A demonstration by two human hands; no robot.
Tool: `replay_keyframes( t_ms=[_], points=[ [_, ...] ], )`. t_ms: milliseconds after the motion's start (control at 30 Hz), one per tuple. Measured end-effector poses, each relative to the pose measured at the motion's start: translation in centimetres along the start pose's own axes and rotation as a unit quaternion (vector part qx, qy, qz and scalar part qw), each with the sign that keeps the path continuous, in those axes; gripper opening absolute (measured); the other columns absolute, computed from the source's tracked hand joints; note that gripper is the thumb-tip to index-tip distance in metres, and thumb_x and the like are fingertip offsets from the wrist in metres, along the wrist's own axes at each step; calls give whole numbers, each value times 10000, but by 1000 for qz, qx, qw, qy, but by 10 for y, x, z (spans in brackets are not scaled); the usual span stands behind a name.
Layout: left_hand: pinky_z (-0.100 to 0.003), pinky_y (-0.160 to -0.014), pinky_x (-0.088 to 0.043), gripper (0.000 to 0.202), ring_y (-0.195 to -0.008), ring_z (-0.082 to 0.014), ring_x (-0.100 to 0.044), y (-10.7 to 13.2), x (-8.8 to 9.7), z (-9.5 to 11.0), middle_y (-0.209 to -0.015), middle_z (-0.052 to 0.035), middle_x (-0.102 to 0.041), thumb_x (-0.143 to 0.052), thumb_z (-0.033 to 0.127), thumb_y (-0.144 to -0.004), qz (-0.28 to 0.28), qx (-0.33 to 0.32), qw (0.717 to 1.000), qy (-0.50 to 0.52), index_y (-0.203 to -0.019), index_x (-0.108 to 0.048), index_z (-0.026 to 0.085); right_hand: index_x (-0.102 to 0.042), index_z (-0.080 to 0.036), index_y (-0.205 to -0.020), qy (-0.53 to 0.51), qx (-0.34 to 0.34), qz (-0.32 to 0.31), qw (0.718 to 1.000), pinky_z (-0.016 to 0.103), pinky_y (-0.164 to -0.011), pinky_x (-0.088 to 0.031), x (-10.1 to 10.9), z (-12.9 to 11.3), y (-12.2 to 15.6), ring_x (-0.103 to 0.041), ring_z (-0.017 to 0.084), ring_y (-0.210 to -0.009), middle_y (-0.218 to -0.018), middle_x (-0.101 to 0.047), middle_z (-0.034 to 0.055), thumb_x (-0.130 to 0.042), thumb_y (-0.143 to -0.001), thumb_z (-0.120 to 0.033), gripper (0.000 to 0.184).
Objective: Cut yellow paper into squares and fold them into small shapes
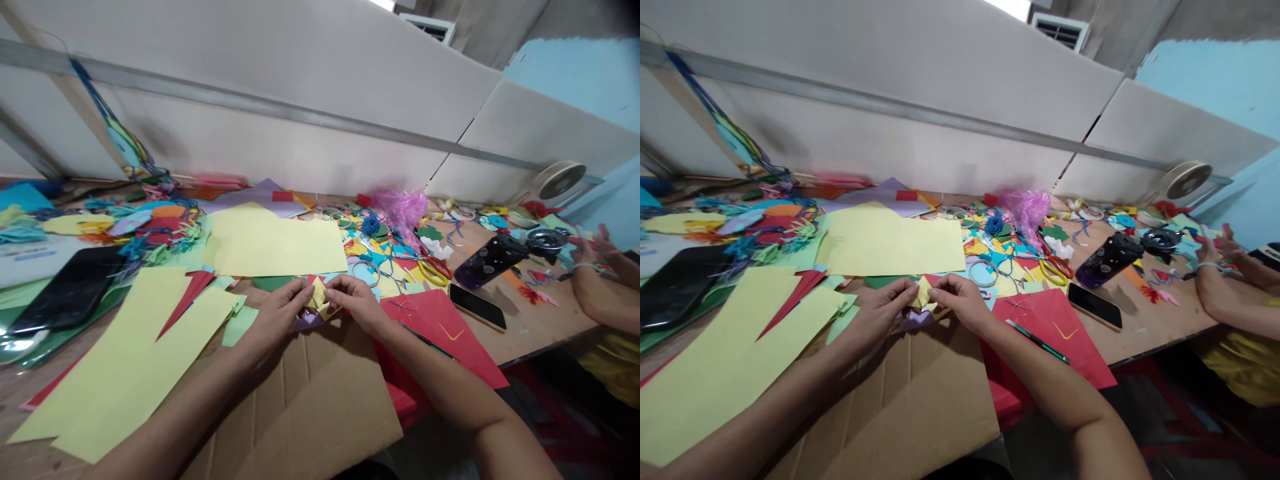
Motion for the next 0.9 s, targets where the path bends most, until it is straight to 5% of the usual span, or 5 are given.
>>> replay_keyframes(
  t_ms=[267,533,900],
  points=[
    [-284,-611,-419,362,-681,-170,-508,-3,3,8,-696,-8,-588,-589,532,-846,10,-34,995,-93,-721,-615,194,-619,-187,-783,22,-22,13,999,199,-470,-462,0,1,4,-599,106,-547,-684,-614,-21,-757,-779,-554,393],
    [-280,-598,-392,355,-663,-166,-494,-3,6,6,-677,1,-565,-555,511,-852,35,-20,994,-101,-717,-607,186,-685,-212,-912,64,70,24,995,250,-628,-516,4,-11,2,-596,113,-660,-838,-658,-7,-738,-834,-423,231],
    [-289,-679,-398,322,-737,-185,-539,-1,4,5,-744,-10,-619,-522,430,-922,13,-78,982,-170,-732,-636,196,-629,-194,-871,90,0,-28,996,237,-581,-496,1,-2,2,-609,118,-639,-753,-635,-21,-716,-819,-364,197]
  ],
)
Point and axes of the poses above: each hand's wrist, its own y-axis away from the middle knuckle, its own x-axis out of the back of the hand, z = x × y, the point moved 4 cm from there along -y, towards the middle knuckle
